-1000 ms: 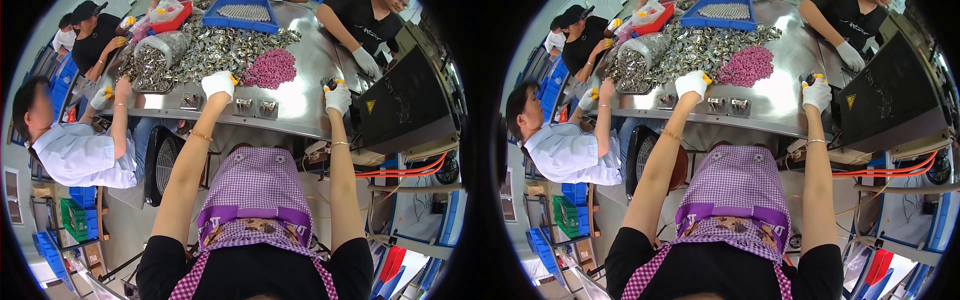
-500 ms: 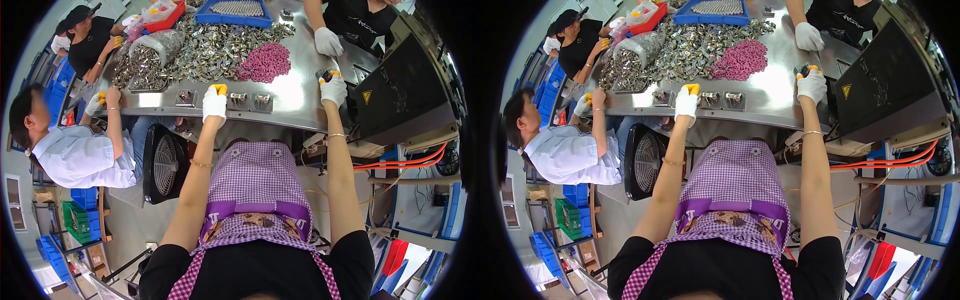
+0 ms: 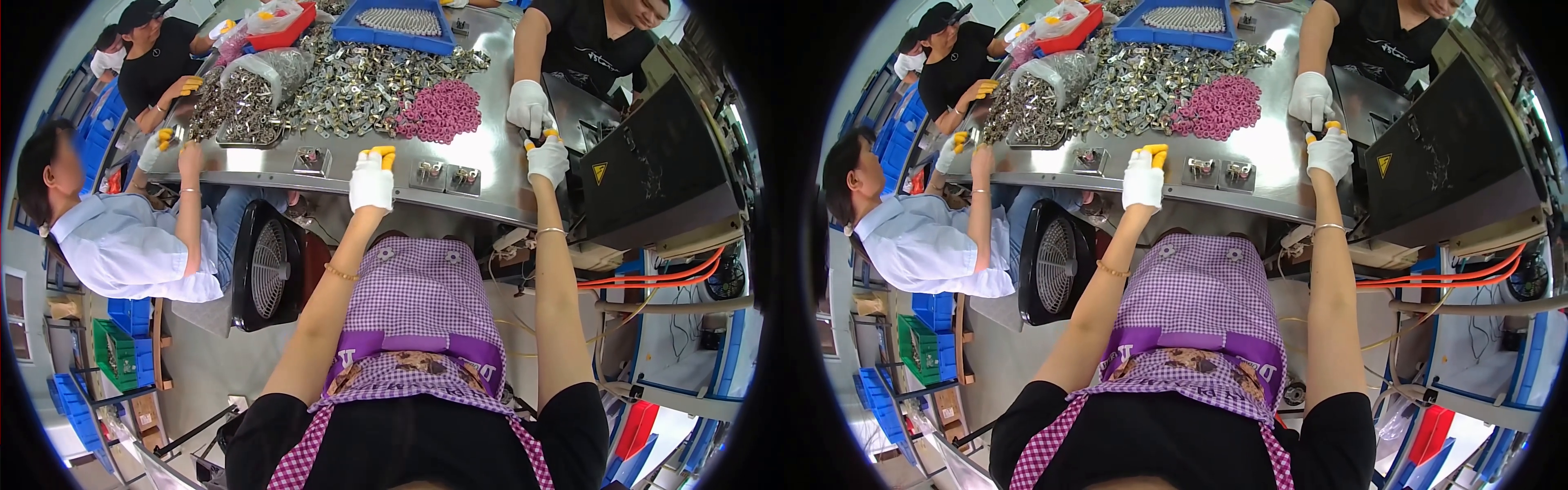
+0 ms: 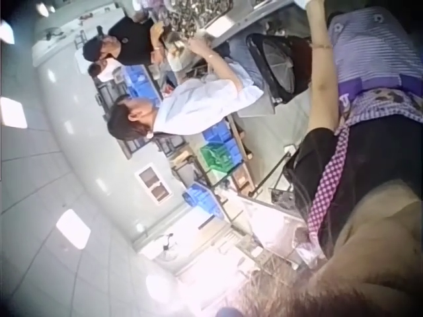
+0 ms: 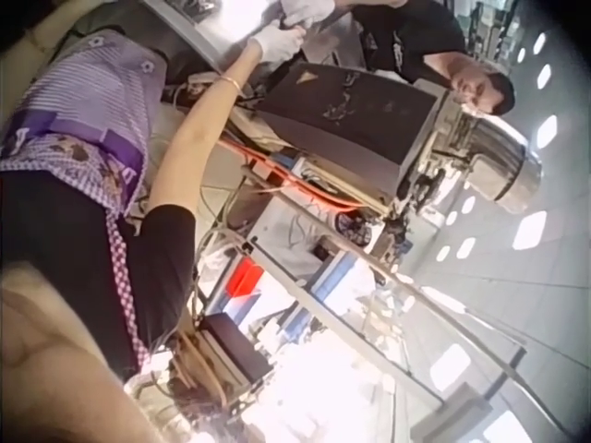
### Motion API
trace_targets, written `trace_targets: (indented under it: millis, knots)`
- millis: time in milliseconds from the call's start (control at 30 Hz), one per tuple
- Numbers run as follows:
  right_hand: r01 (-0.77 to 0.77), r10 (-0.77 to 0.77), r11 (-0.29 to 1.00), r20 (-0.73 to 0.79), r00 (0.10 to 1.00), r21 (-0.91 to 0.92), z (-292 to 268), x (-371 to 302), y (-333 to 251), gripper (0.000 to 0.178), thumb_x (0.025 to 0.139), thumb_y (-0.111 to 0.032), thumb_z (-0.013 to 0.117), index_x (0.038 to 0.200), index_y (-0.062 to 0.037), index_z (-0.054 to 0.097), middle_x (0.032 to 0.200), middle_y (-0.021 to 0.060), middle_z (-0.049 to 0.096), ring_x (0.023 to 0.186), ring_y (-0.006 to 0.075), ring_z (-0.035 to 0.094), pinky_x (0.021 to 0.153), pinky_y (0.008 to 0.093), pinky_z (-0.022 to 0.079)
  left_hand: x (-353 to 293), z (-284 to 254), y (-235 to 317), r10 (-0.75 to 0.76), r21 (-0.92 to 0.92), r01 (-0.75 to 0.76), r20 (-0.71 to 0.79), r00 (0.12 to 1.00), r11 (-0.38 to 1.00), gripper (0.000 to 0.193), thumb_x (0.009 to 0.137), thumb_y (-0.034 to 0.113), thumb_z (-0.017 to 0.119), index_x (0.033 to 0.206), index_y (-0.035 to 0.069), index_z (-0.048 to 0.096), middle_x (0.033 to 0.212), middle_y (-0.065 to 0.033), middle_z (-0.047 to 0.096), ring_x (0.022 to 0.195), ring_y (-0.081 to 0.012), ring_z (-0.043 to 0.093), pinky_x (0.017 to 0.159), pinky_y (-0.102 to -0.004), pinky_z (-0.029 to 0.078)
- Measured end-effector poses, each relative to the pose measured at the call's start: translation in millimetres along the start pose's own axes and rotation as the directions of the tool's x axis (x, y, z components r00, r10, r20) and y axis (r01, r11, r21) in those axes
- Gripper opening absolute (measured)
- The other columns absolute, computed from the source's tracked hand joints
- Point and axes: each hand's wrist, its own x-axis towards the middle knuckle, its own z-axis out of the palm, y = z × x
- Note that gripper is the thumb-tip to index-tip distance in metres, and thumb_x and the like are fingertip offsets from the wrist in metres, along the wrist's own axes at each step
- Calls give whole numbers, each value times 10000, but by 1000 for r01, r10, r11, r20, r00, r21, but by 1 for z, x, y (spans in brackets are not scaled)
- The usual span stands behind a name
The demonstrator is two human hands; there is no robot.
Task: Assembling small metal components with pink plastic parts on a production table.
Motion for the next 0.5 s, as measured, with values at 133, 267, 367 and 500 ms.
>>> trace_targets:
  millis: [133,267,367,500]
  knots:
    - [-2,-1,998,-46,999,-57,-2,1,-3,399,842,-385,659,1115,-101,596,1012,104,617,851,274,632,764,390,511,-6,7,-24,231,324,-187,-103,967,927,217,841,191,635,1023,80,674,1032,-104,630,740,-264,614,666,-370,497]
    - [-59,41,995,-224,974,-75,-1,-2,-22,376,860,-349,630,1115,-72,621,1016,123,627,844,272,636,765,394,506,-4,10,-29,347,438,-247,-164,923,864,230,811,195,665,1015,92,690,1039,-85,628,734,-255,606,659,-365,493]
    - [40,-37,999,-119,992,17,5,-13,-51,338,865,-335,618,1088,-82,644,1002,123,642,845,277,638,761,390,504,-9,11,-21,368,398,-258,-230,901,881,233,788,195,682,999,97,702,1038,-71,629,738,-251,602,659,-359,489]
    - [194,-214,954,67,975,228,10,-26,-89,276,874,-306,596,1034,-101,689,975,123,670,847,286,641,753,382,501,-7,17,-33,374,447,-250,-212,903,859,233,788,203,686,994,97,705,1036,-69,630,745,-254,601,666,-359,487]
